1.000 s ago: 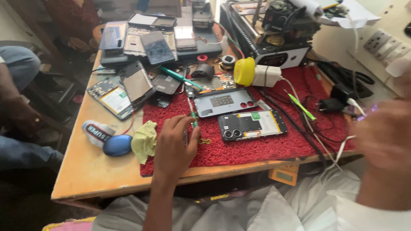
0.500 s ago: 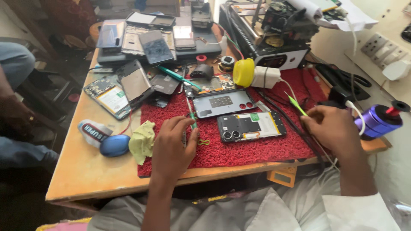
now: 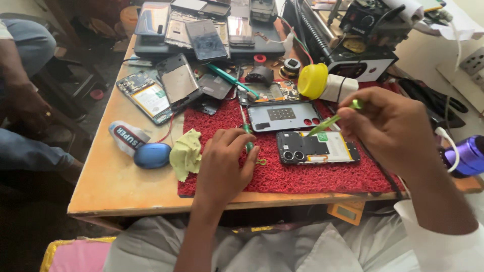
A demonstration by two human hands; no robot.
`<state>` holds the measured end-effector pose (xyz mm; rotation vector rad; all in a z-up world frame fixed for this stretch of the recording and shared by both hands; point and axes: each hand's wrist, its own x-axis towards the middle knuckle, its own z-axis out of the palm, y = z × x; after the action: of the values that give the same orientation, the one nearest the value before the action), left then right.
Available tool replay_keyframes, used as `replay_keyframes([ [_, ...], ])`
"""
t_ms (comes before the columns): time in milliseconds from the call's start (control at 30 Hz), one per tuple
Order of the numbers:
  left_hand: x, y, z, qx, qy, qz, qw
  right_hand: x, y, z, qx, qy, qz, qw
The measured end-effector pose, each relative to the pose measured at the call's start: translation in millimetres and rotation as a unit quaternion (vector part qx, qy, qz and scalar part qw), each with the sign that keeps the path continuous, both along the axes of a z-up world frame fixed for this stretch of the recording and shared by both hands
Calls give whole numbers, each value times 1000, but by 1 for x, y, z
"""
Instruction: The person uses a green plastic pry tool and tweezers to carefully separate the back cover from a disassembled smartphone. They then remove a black internal component and place it on the table before repositioning the phone chassis.
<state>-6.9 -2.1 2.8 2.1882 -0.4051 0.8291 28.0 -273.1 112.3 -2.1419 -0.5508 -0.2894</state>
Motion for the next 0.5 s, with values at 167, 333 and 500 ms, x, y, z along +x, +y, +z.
replay_keyframes([
  [167, 1, 1, -1, -7, 1, -5, 1000, 7, 39, 7, -93, 21, -12, 995],
  [333, 2, 2, -4, -5, -7, -9, 1000, 10, 50, -1, -146, 15, -11, 989],
  [500, 2, 2, -3, -12, -5, -14, 1000, 15, 49, -6, -173, 6, -19, 985],
])
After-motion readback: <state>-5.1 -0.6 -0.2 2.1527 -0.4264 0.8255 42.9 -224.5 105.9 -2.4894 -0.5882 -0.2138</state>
